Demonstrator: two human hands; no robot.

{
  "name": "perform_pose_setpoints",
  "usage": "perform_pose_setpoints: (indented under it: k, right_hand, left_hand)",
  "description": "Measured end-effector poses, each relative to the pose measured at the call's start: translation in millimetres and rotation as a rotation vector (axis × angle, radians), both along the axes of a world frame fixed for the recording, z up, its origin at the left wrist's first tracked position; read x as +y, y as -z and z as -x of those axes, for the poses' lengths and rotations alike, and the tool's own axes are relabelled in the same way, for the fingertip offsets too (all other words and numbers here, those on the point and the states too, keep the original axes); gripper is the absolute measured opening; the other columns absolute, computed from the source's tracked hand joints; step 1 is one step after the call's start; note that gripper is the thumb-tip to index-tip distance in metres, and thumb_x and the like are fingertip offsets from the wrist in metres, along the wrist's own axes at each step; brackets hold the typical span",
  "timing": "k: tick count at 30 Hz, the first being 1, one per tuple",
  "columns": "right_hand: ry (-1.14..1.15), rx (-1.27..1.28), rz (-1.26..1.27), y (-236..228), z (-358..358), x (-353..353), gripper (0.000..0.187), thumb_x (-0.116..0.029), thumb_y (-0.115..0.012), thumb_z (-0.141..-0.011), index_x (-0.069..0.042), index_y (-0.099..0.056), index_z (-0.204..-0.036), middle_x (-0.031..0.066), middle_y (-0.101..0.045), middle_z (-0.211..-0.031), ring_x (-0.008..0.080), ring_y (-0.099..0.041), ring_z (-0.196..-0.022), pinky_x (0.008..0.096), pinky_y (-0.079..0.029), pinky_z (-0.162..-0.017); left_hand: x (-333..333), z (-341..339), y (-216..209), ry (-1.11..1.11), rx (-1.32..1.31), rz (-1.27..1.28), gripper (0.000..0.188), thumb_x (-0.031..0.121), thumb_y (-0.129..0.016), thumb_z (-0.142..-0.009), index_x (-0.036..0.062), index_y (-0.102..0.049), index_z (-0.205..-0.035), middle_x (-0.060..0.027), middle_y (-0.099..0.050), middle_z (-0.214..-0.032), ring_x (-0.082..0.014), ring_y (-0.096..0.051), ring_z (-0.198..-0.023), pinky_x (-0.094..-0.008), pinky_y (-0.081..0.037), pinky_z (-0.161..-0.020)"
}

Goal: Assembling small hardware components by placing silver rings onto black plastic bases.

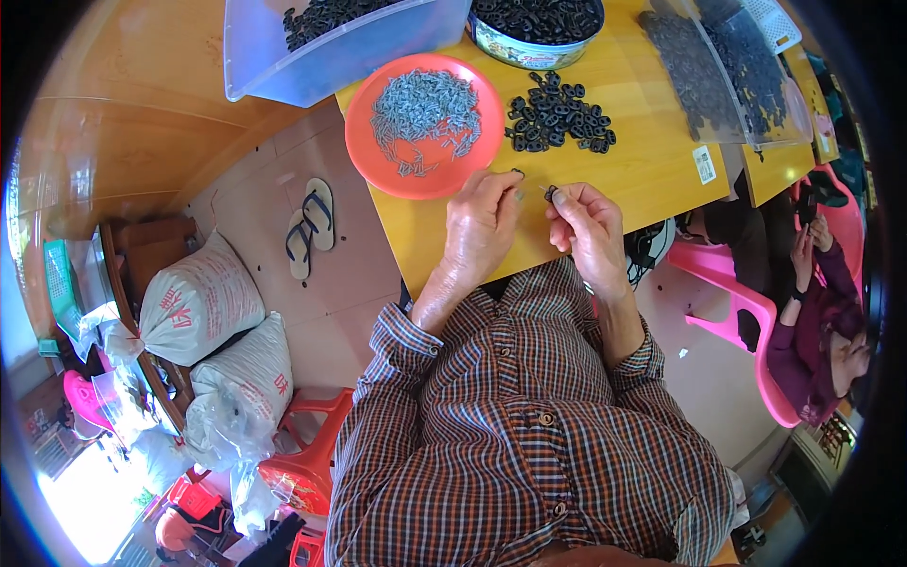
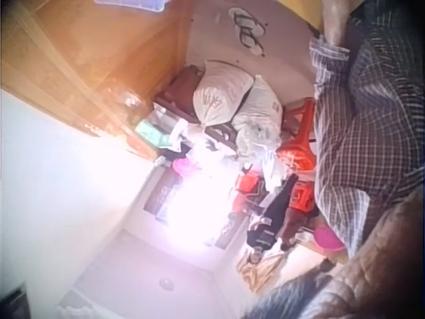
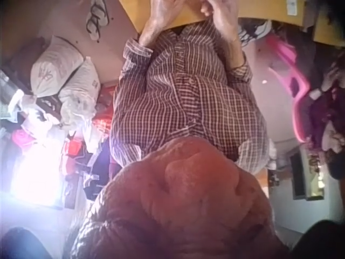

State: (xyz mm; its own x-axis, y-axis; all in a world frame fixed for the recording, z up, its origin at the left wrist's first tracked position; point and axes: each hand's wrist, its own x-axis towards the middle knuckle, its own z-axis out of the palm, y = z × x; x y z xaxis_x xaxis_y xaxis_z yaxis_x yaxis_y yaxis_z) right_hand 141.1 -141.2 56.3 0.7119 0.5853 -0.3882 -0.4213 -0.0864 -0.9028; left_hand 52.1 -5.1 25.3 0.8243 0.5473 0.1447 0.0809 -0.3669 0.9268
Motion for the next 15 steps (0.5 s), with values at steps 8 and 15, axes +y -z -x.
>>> perform_pose_setpoints:
  k: [8,15]
  right_hand:
    - [0.047,-0.035,-0.023,7.1,-11.3,-11.8,0.017,-0.019,-0.058,-0.092,-0.002,-0.058,-0.088,0.0003,-0.058,-0.071,0.0045,-0.05,-0.052,0.0177,-0.038,-0.048]
    - [0.094,-0.068,0.016,8.3,-11.3,-15.0,0.018,-0.02,-0.059,-0.092,-0.003,-0.058,-0.088,-0.0004,-0.058,-0.071,0.0038,-0.051,-0.053,0.0169,-0.038,-0.047]
  left_hand:
    - [-1.9,-38.2,-2.9,0.006,-0.017,-0.559,0.031,-0.004,-0.058,-0.069,-0.0043,-0.058,-0.1,-0.0164,-0.052,-0.089,-0.0339,-0.056,-0.086,-0.041,-0.051,-0.065]
    - [-8.2,-63.0,1.4,0.084,0.238,-0.776,0.02,0.002,-0.062,-0.074,0.0002,-0.059,-0.094,-0.0131,-0.051,-0.094,-0.0303,-0.055,-0.091,-0.0387,-0.052,-0.067]
